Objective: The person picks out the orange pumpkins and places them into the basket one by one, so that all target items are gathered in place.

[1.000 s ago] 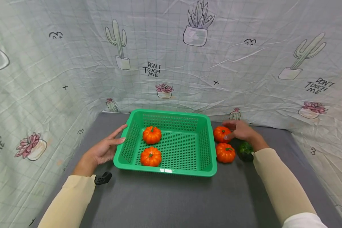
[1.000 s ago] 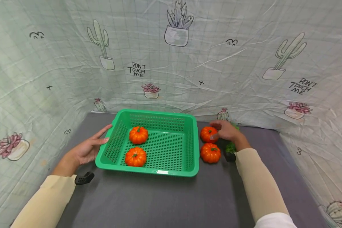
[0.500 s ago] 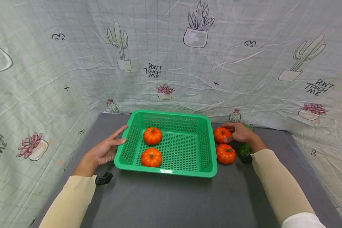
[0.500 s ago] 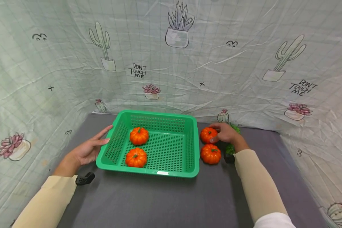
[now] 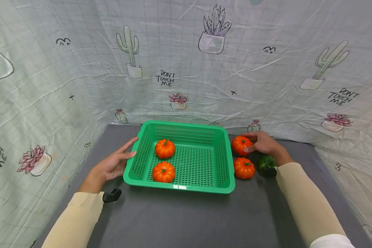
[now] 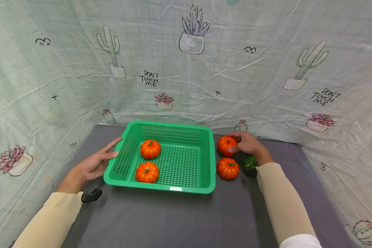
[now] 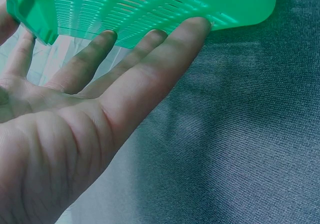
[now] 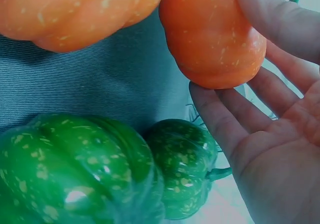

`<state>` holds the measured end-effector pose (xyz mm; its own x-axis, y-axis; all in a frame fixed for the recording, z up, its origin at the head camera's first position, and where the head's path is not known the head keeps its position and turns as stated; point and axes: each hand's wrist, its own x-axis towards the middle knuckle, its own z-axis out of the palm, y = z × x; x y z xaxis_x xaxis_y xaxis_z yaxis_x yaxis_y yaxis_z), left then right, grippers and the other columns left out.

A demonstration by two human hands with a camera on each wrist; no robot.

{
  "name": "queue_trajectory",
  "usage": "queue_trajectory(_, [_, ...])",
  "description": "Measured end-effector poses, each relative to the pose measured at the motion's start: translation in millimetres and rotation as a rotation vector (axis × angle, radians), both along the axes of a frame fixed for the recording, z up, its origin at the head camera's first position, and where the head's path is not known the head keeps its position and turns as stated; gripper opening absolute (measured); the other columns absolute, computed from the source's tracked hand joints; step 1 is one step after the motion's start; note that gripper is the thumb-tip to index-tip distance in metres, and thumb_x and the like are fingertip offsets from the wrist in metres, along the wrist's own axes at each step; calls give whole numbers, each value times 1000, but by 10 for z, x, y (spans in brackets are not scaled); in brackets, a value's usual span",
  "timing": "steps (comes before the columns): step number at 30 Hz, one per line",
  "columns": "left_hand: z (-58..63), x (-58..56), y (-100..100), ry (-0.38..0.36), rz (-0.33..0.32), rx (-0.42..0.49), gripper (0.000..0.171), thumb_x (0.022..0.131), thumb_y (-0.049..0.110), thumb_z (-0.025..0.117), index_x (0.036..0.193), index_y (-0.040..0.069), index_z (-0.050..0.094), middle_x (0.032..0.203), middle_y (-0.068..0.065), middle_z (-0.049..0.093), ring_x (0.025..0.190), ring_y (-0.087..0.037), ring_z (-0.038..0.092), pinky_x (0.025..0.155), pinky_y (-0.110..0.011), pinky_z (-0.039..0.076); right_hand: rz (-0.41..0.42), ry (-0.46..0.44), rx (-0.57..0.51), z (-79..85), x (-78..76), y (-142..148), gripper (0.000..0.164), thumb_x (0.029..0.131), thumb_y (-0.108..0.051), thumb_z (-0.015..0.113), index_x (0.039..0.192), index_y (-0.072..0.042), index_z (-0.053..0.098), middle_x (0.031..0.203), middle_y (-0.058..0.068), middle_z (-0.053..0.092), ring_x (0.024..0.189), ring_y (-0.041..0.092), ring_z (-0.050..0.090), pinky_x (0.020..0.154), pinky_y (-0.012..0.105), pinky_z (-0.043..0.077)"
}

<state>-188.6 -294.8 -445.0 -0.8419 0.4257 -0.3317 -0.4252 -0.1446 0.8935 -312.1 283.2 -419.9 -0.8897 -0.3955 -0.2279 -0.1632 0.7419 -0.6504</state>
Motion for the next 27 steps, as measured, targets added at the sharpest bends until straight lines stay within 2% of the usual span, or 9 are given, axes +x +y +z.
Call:
queue_trajectory(19, [-16,-4,0,-8,0,27,75,113,19,45,167,44,-1,152,-2,37,120,-22,67,95,-51,59,53,-32,-100,177,55,-2,71,91,-11,80,155,-6,50,156,24,51,137,43,55,112,59,47])
queue_trajectory(27, [-6,-6,-3,-7,3,20,76,113,19,46,167,44,-1,153,-3,35,120,-22,66,95,-51,59,93,-22,-101,295,69,-3,71,90,-8,80,154,-5,50,156,24,50,137,44,55,104,46,54])
